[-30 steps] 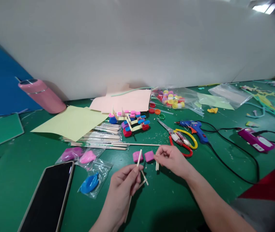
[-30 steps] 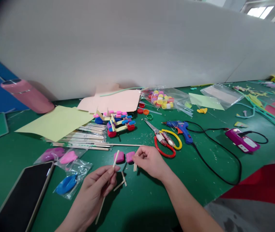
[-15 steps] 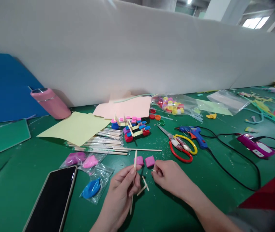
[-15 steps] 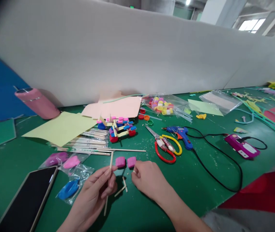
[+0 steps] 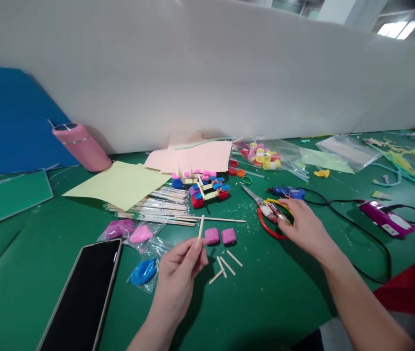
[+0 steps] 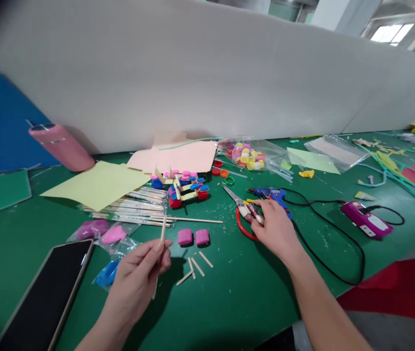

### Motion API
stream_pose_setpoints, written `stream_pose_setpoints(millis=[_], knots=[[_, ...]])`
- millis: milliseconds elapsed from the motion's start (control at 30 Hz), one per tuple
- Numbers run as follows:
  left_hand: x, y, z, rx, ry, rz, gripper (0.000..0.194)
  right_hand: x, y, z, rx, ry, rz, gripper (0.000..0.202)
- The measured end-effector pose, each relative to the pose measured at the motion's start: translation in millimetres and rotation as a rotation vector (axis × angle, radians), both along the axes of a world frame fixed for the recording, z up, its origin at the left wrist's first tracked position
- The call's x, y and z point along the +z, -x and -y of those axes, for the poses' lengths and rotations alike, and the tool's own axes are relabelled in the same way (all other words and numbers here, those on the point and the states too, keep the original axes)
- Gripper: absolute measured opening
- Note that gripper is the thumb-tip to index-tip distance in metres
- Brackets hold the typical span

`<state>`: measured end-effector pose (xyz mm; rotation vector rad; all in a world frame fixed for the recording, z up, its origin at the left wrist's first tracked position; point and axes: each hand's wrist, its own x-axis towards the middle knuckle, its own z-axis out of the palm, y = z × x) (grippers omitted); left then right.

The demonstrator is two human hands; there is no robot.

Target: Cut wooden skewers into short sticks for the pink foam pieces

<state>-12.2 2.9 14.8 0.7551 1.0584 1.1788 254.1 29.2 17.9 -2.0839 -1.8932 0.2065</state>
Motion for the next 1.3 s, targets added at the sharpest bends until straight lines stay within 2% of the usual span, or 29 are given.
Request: stream_pose_setpoints(millis=[100, 167, 300, 467, 533, 633, 767, 867, 1000, 1133, 1300], knots=[[-4.3, 1.5, -0.1, 0.026, -0.069, -0.083, 0.015, -13.2, -12.5, -6.3, -0.004, 0.070, 0.048, 0.054], [-8.8, 2.5, 0.5, 0.019, -0.121, -0.134, 0.014, -21.3, -14.0, -9.6, -0.025, 0.106, 0.061, 0.057], [-15.2, 3.3, 0.9, -0.007, -0.186, -0.184, 0.016, -26.2, -14.6, -11.8, -0.078, 0.142, 0.044, 0.047], [-16.6, 3.9, 1.2, -0.007, -0.228, -0.207, 0.015, -17.2, -13.6, 7.7, -0.075, 0.156, -0.053, 0.029], [-17.1, 5.0, 2.3, -0.005, -0.243, -0.250, 0.016, -12.8, -8.4, 20.9, -0.040, 0.128, -0.123, 0.028], [-17.6, 6.2, 4.2, 0.000, -0.268, -0.316, 0.016, -6.7, 6.6, 39.9, 0.103, 0.000, -0.369, 0.028], [-15.2, 5.7, 5.7, 0.044, -0.302, -0.387, 0.014, 0.8, 34.6, 58.1, 0.236, 0.117, -0.548, 0.032], [-12.4, 5.4, 6.2, 0.115, -0.339, -0.432, 0.013, 5.4, 51.2, 66.0, 0.241, 0.224, -0.528, 0.042], [-9.2, 5.9, 6.8, 0.178, -0.410, -0.513, 0.012, 7.3, 59.7, 70.6, 0.219, 0.321, -0.440, 0.057], [-6.8, 5.6, 9.2, 0.128, -0.537, -0.603, 0.013, 4.6, 62.4, 71.9, 0.248, 0.309, -0.359, 0.069], [-9.5, 5.6, 9.9, 0.059, -0.656, -0.697, 0.017, 1.4, 67.0, 73.6, 0.278, 0.305, -0.351, 0.075]])
